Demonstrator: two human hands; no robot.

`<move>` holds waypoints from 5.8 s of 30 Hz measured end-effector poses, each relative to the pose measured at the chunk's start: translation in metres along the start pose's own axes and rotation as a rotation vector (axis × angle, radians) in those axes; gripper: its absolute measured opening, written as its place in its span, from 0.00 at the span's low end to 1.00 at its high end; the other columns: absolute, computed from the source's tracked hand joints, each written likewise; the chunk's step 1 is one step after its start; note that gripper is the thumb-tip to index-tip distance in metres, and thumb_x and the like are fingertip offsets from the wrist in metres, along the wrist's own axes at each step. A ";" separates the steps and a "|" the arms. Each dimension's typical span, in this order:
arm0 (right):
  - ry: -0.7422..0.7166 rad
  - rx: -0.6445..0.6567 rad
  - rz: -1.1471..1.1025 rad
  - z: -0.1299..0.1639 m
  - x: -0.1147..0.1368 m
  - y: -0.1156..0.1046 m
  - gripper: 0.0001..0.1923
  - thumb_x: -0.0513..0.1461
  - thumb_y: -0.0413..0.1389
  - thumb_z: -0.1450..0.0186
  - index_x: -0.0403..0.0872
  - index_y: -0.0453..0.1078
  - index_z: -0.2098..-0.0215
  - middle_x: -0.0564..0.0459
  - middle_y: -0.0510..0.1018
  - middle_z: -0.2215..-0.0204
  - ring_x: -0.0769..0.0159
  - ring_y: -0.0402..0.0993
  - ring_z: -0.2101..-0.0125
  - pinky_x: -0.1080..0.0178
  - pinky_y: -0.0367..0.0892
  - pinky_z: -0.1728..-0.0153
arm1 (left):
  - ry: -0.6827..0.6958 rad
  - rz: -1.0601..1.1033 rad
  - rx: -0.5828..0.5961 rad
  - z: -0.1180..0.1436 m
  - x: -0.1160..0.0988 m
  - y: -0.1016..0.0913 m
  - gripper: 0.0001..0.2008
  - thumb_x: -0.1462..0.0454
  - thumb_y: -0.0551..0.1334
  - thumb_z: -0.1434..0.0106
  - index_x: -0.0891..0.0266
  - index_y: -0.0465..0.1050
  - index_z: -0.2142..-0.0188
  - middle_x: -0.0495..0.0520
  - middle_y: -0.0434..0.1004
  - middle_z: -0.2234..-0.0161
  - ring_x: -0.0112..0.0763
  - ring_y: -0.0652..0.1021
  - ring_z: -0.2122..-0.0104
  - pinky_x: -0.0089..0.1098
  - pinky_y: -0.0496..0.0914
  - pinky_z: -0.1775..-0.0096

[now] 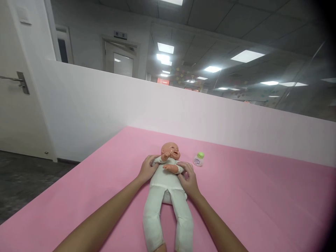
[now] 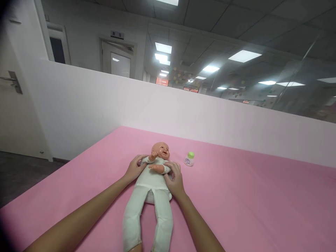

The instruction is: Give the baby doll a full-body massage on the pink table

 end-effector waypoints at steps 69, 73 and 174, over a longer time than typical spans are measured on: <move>0.504 -0.476 -0.375 0.012 -0.067 -0.030 0.20 0.52 0.58 0.35 0.51 0.69 0.50 0.50 0.77 0.58 0.61 0.75 0.61 0.63 0.71 0.66 | -0.239 0.067 -0.178 0.004 0.015 -0.011 0.08 0.57 0.61 0.34 0.57 0.68 0.59 0.51 0.80 0.61 0.36 0.78 0.62 0.35 0.71 0.59; 0.510 -0.482 -0.393 0.013 -0.067 -0.030 0.21 0.51 0.59 0.35 0.51 0.69 0.49 0.50 0.77 0.57 0.61 0.75 0.60 0.63 0.71 0.66 | -0.215 0.099 -0.163 0.003 0.012 -0.010 0.08 0.58 0.61 0.35 0.57 0.69 0.59 0.52 0.80 0.60 0.36 0.79 0.61 0.35 0.71 0.58; 0.258 -0.122 -0.224 0.003 -0.034 -0.010 0.16 0.42 0.55 0.33 0.51 0.72 0.48 0.48 0.78 0.50 0.56 0.74 0.51 0.54 0.70 0.52 | -0.030 -0.062 -0.143 0.003 -0.008 -0.009 0.22 0.64 0.61 0.35 0.54 0.71 0.41 0.53 0.79 0.57 0.38 0.78 0.56 0.38 0.72 0.52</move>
Point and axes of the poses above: each hand's wrist, its own z-axis away from the middle knuckle, its own y-axis out of the palm, x = y × z, the point moved 7 cm from there along -z, towards the middle knuckle
